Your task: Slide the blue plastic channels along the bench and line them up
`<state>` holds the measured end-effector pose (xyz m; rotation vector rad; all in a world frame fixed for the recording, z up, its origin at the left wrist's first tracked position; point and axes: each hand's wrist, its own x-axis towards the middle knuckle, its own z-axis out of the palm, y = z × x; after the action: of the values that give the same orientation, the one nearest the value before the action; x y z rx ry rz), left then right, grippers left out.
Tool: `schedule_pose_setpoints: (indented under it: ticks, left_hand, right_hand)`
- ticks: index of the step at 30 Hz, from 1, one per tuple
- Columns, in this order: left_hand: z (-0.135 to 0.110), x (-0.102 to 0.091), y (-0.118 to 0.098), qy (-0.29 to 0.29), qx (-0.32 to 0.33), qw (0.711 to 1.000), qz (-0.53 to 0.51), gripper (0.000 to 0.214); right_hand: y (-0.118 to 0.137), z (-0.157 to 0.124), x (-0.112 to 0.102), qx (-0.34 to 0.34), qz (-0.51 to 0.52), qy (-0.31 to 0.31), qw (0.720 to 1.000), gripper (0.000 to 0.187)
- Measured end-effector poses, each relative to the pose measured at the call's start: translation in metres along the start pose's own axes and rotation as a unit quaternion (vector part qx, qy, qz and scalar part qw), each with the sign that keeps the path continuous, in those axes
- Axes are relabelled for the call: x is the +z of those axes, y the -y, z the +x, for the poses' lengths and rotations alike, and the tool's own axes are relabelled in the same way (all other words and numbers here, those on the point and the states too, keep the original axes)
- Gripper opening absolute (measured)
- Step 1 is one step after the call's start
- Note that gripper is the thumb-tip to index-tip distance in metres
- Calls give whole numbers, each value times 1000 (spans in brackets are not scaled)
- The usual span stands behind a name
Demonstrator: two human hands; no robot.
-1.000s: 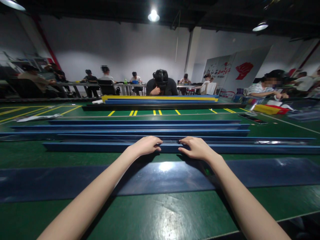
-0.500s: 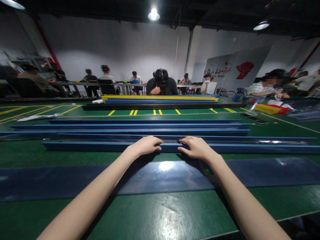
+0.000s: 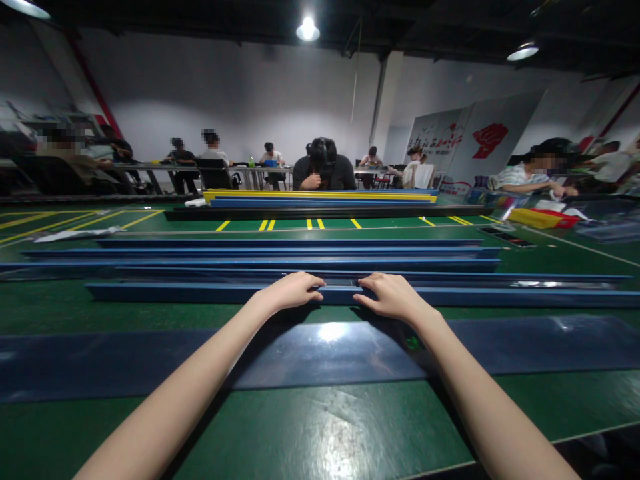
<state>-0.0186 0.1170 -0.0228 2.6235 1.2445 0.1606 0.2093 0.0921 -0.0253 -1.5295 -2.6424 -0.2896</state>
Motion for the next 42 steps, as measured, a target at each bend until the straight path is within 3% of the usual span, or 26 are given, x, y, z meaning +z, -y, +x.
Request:
schedule_pose_setpoints:
  ticks: [21, 42]
  left_hand:
    - [1, -1, 0, 15, 0, 1000, -27, 28]
    - [-1, -5, -7, -7, -11, 999, -33, 36]
  right_hand:
    - [-1, 0, 0, -1, 4, 5, 1000, 38]
    - [-1, 0, 1, 1, 2, -2, 1000, 40]
